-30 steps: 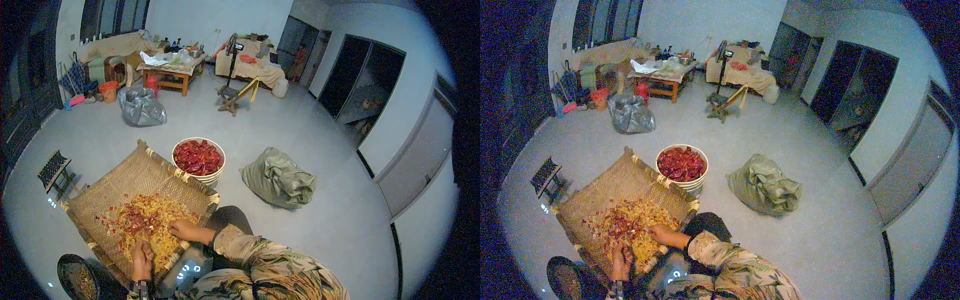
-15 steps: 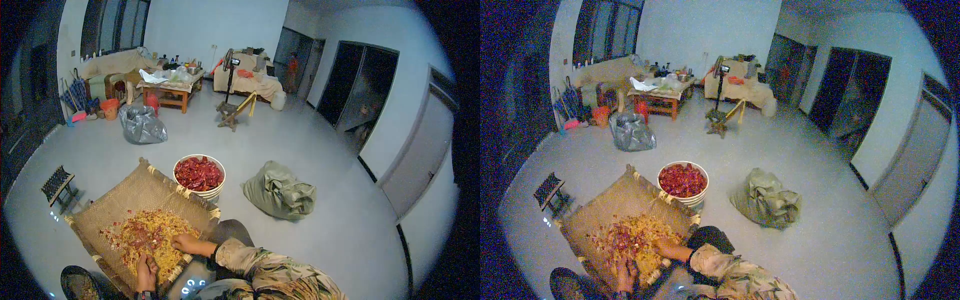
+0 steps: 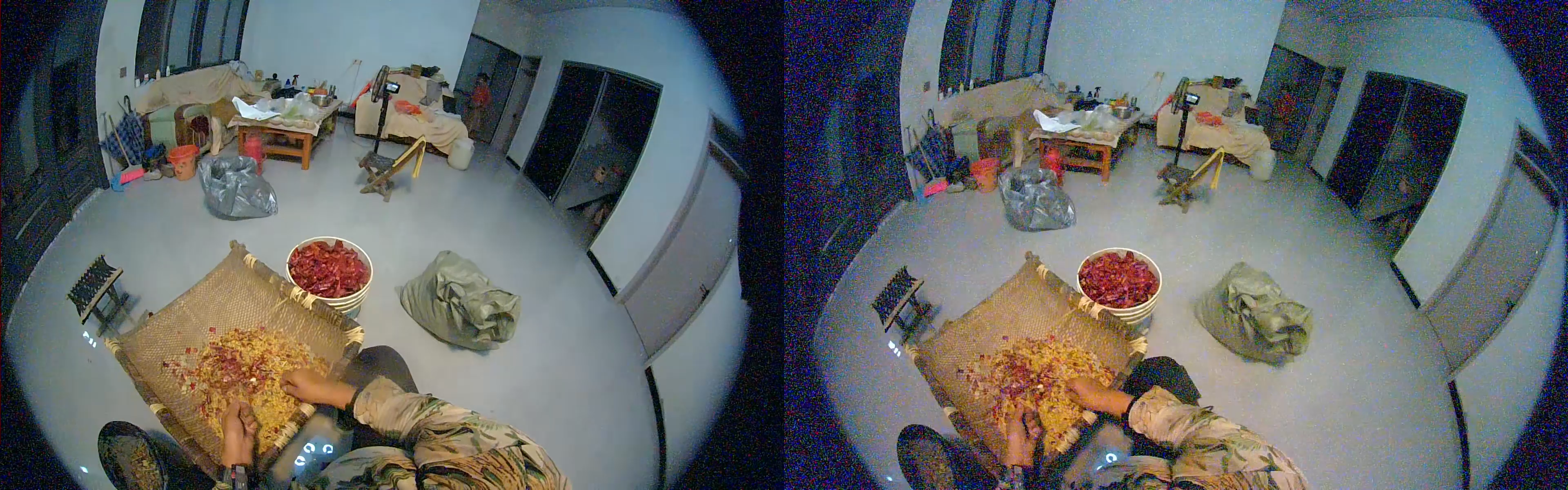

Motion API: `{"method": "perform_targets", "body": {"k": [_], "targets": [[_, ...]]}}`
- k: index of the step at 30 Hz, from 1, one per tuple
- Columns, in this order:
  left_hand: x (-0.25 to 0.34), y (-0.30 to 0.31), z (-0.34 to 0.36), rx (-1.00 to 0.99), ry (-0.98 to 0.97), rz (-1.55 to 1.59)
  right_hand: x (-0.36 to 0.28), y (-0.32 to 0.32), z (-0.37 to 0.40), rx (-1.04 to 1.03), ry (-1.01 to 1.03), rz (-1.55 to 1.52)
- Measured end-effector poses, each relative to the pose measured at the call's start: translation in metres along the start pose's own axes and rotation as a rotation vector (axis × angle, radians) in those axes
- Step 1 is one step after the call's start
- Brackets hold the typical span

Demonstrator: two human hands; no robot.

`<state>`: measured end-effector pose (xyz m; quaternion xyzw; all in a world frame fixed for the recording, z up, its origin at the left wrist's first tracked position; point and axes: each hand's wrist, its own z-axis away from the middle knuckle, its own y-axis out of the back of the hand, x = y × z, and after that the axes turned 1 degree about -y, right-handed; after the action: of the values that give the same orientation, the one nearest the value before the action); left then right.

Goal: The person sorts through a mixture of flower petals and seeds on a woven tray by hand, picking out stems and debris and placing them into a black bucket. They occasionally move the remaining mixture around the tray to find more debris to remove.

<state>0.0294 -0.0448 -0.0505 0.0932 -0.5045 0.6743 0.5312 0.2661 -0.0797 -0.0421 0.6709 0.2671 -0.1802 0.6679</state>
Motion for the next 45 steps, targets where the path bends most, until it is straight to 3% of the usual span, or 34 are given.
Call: {"method": "perform_targets", "body": {"k": [12,14,15,18,21,23,24,25,26,30,36,45], "targets": [[0.007,-0.013,0.012,0.103,-0.038,-0.003,0.011,-0.008,-0.004,-0.01,0.028,0.052],[0.011,-0.023,0.019,0.111,-0.147,-0.154,0.032,-0.03,-0.006,0.027,0.07,0.022],[0.01,-0.018,0.02,-0.005,-0.165,-0.14,0.019,-0.02,-0.002,-0.022,0.012,-0.007],[0.014,-0.014,0.014,0.084,-0.221,-0.226,0.016,-0.013,-0.004,-0.044,-0.09,0.049],[0.022,-0.015,0.015,0.073,-0.055,-0.021,-0.004,0.007,-0.004,-0.082,-0.148,0.156],[0.002,0.023,-0.025,-0.008,-0.001,0.158,0.012,0.0,-0.008,-0.009,-0.14,0.069],[0.006,0.02,-0.021,0.033,-0.064,0.142,-0.006,0.011,-0.008,0.018,-0.132,-0.166],[0.012,0.008,-0.012,0.072,-0.126,0.123,-0.031,0.031,-0.01,-0.094,-0.255,-0.12],[0.019,0.001,-0.004,0.065,-0.136,0.114,0.013,0.006,-0.019,-0.035,-0.212,-0.101],[0.021,0.007,-0.006,0.004,-0.152,0.16,0.022,0.009,-0.046,0.08,-0.076,0.045],[0.027,0.004,0.002,-0.038,-0.208,0.09,0.01,0.01,-0.065,-0.028,-0.015,0.193],[0.023,0.001,-0.004,0.043,-0.154,0.117,0.012,-0.016,-0.071,-0.082,-0.129,0.403]]}}
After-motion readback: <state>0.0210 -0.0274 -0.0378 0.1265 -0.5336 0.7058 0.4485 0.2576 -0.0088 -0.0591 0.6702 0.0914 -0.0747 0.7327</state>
